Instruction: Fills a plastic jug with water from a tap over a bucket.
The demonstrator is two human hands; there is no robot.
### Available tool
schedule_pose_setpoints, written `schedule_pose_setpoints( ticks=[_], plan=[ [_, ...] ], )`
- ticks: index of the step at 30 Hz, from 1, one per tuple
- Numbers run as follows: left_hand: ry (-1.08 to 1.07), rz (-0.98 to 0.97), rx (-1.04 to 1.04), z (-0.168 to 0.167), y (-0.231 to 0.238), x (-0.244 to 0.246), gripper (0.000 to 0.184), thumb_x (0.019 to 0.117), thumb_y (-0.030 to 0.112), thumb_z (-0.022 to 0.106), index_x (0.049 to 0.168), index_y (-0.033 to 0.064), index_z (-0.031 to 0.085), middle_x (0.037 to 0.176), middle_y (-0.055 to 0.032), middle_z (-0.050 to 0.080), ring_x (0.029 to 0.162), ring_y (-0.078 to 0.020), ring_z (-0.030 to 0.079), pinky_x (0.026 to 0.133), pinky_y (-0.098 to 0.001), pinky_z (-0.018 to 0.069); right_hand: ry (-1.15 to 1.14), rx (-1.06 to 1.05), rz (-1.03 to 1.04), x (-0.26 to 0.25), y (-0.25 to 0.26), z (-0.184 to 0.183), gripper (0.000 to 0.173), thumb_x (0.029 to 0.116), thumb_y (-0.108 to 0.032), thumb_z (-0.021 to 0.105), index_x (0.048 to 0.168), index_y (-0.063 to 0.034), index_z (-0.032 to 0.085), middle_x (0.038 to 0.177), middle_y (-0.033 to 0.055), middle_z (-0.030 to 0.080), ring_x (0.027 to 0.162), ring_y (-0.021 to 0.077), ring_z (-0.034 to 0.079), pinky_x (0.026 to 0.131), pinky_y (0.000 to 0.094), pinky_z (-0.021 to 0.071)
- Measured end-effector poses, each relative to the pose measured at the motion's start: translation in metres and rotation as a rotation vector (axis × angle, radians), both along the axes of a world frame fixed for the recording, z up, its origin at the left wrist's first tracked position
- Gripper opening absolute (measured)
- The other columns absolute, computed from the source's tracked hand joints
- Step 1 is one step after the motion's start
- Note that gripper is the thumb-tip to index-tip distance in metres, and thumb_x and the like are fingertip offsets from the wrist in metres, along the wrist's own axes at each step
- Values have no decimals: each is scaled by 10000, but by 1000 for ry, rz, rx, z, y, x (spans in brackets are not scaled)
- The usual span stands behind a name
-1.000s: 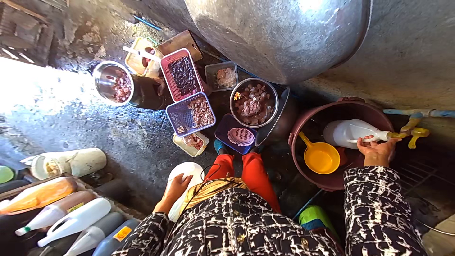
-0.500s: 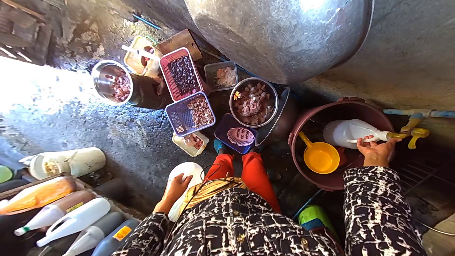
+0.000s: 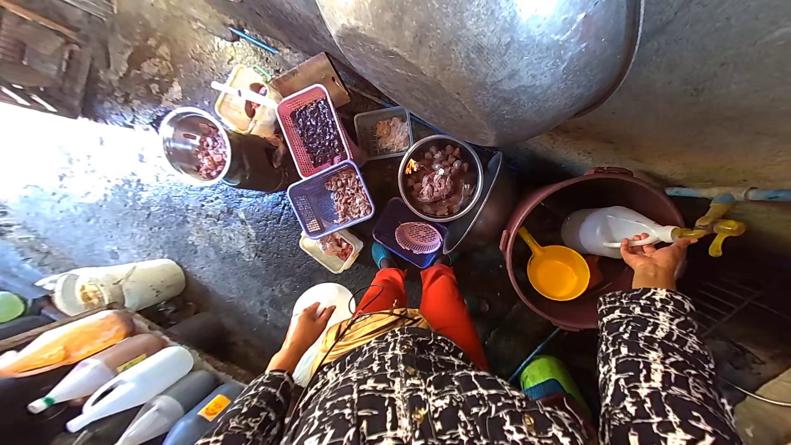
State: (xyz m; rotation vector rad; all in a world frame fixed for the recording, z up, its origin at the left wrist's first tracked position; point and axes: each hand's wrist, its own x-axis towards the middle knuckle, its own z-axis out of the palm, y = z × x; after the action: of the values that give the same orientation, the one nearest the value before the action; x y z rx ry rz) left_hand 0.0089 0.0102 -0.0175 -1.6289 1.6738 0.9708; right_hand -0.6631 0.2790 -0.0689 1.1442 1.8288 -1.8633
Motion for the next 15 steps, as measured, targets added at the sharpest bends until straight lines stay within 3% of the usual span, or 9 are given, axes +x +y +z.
schedule_pose_setpoints(
  ticks=[5, 15],
  plan=[
    [8, -7, -7, 0, 0, -2, 454, 1063, 316, 555, 1031, -127, 650, 920, -311, 666, 913, -463, 668, 863, -657, 478, 0, 8, -3, 3, -3, 6, 657, 1057, -645, 268, 1490, -157, 345, 1273, 86, 535, 1079, 158, 603, 876, 333, 515],
    [21, 8, -1, 0, 1, -2, 455, 1062, 321, 551, 1043, -122, 654, 938, -308, 669, 927, -456, 669, 869, -656, 480, -13, 3, 15, 2, -2, 4, 655, 1058, -643, 255, 1489, -155, 335, 1234, 81, 533, 1019, 143, 600, 847, 317, 511]
  ],
)
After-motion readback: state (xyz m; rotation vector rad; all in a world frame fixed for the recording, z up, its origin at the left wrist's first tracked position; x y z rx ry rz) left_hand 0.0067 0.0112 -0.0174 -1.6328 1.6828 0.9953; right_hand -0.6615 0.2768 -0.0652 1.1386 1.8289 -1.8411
